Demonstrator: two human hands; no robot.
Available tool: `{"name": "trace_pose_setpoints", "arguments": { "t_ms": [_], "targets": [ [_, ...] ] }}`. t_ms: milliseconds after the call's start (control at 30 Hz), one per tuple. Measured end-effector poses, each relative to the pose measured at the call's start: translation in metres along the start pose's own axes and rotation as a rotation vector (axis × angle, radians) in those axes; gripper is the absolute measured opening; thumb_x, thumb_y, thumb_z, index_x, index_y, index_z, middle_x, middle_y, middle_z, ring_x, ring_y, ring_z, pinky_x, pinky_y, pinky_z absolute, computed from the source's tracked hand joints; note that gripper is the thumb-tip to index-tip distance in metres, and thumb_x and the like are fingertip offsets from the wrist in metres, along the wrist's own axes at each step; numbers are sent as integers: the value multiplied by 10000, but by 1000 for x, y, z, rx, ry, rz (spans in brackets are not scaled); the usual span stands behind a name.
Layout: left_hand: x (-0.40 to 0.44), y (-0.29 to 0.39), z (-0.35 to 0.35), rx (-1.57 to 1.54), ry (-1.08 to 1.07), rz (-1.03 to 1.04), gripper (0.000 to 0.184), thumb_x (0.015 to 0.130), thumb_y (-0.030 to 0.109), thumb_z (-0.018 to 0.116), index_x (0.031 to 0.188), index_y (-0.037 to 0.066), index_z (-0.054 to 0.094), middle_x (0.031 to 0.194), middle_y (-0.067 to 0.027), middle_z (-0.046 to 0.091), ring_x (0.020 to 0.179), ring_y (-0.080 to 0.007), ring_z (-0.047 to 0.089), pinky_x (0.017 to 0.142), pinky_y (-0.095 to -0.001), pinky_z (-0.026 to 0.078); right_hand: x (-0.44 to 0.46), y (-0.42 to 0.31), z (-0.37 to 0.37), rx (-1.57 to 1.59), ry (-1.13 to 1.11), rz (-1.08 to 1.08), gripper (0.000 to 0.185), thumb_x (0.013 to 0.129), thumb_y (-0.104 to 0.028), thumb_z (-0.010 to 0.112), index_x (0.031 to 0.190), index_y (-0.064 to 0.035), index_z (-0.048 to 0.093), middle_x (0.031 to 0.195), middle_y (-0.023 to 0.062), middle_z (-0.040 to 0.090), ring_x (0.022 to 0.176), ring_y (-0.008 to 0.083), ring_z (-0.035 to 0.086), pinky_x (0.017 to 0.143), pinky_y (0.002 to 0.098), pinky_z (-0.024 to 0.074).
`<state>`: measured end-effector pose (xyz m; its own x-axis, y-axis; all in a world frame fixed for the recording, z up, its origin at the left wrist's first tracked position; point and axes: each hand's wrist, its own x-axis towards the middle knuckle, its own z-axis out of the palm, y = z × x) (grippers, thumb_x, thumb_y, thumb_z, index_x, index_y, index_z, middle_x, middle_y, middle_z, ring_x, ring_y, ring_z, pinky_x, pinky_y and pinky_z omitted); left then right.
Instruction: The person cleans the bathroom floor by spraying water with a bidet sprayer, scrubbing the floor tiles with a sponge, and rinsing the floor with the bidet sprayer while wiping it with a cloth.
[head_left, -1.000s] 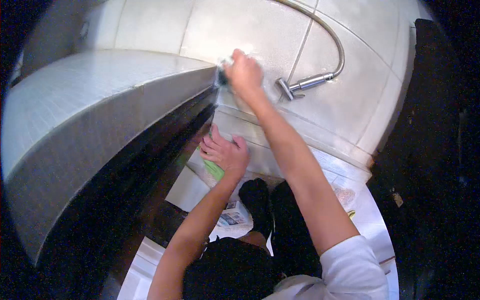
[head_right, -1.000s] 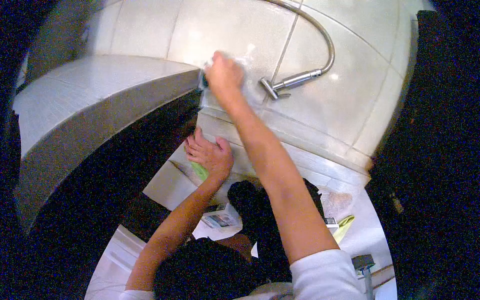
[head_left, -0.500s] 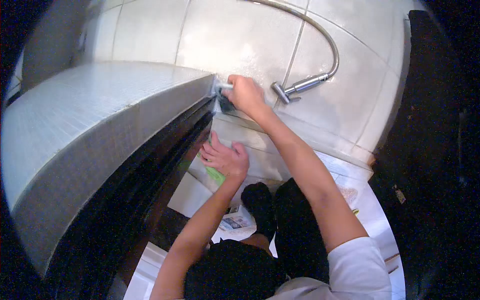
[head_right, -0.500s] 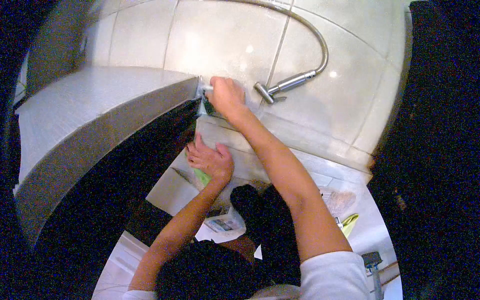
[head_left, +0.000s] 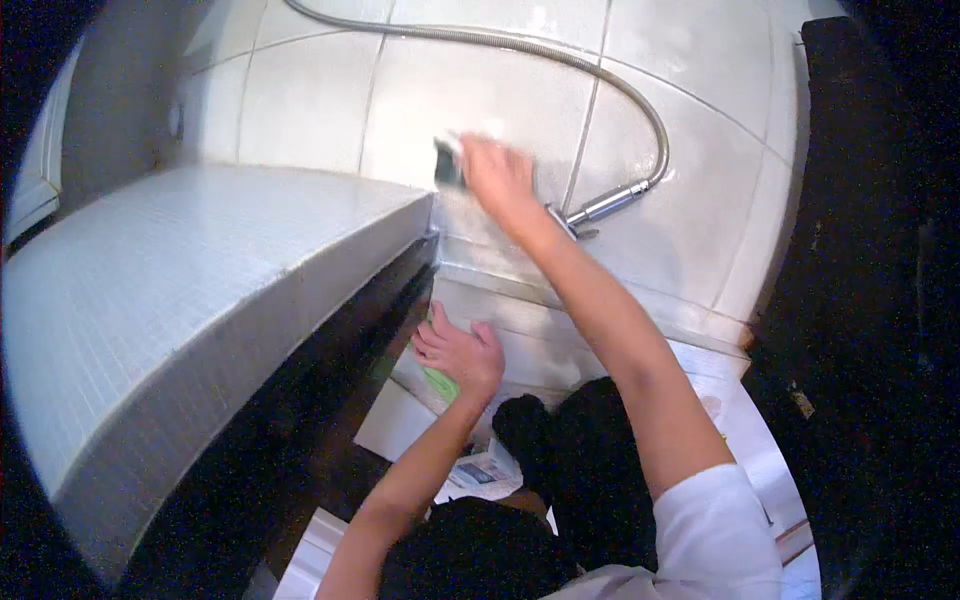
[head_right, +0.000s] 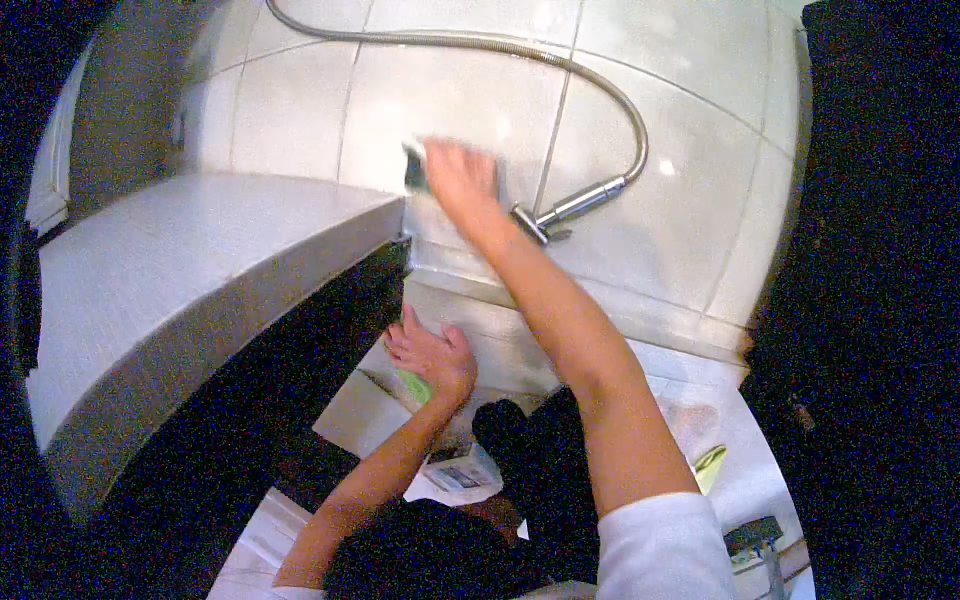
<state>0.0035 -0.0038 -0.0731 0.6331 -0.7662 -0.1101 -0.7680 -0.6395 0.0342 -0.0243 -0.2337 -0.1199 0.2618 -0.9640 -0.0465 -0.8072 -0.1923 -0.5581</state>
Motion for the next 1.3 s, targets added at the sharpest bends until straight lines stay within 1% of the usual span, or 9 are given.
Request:
{"name": "trace_pose_setpoints", "arguments": {
  "t_ms": [133,267,400,567,733,900,1133,1167,1300],
  "targets": [
    [1,0,-4,8,-15,16,683,714,297,532,1305,26,319,1231,-241,333,1169,-468,259,1000,-576,125,83,-11,-30,-57,-38,94,303,859,-220,510,1158,-174,486,878,135,625,751,310,631,614,470,479],
    [8,0,0,12,-102,14,681,714,299,531,1302,24,326,1231,-240,334,1170,-459,265,995,-583,127,14,-9,12,-217,-145,-392,293,870,-169,438,1106,-310,538,828,79,572,715,247,634,515,365,495],
    [10,-8,2,-44,-67,38,681,723,310,517,1310,24,322,1251,-251,330,1196,-456,251,1003,-591,106,3,44,-47,-326,-200,-200,307,871,-149,421,1063,-334,573,854,72,550,701,250,620,545,370,504],
    [8,-6,2,-46,-72,10,693,727,317,508,1329,37,307,1283,-257,312,1224,-457,226,1013,-595,82,83,33,-20,-303,4,127,243,869,-136,419,1048,-214,564,774,96,560,724,269,628,586,391,516],
    [-1,-8,4,-35,-71,20,695,694,310,514,1303,24,339,1214,-235,344,1186,-444,253,996,-592,106,21,1,5,-213,-57,-388,246,817,-140,497,1026,-244,577,811,81,570,575,239,611,453,368,494],
    [-3,-1,6,10,-61,11,685,701,306,510,1299,19,339,1213,-242,341,1184,-451,252,996,-597,102,49,68,-63,-236,-25,-49,224,843,-212,478,1029,-297,570,833,90,566,719,267,628,546,388,502],
    [-1,-7,11,28,-27,79,676,699,304,514,1282,6,348,1227,-245,329,1186,-451,259,988,-606,104,22,80,-49,-290,-119,-312,323,793,-111,496,1033,-306,590,836,56,596,639,236,627,482,398,497],
    [-2,-8,11,31,-32,75,676,699,304,514,1282,6,348,1227,-245,329,1186,-451,259,988,-606,104,49,69,-65,-326,-162,-113,217,875,-228,438,1036,-287,570,823,78,572,681,273,632,524,405,495],
    [1,-1,5,55,-92,18,710,696,308,503,1289,-41,329,1282,-205,332,1231,-437,218,1011,-592,77,39,39,-13,-243,-133,-107,256,856,-161,461,1091,-223,539,887,112,600,681,281,639,530,437,507]
  ]
}}
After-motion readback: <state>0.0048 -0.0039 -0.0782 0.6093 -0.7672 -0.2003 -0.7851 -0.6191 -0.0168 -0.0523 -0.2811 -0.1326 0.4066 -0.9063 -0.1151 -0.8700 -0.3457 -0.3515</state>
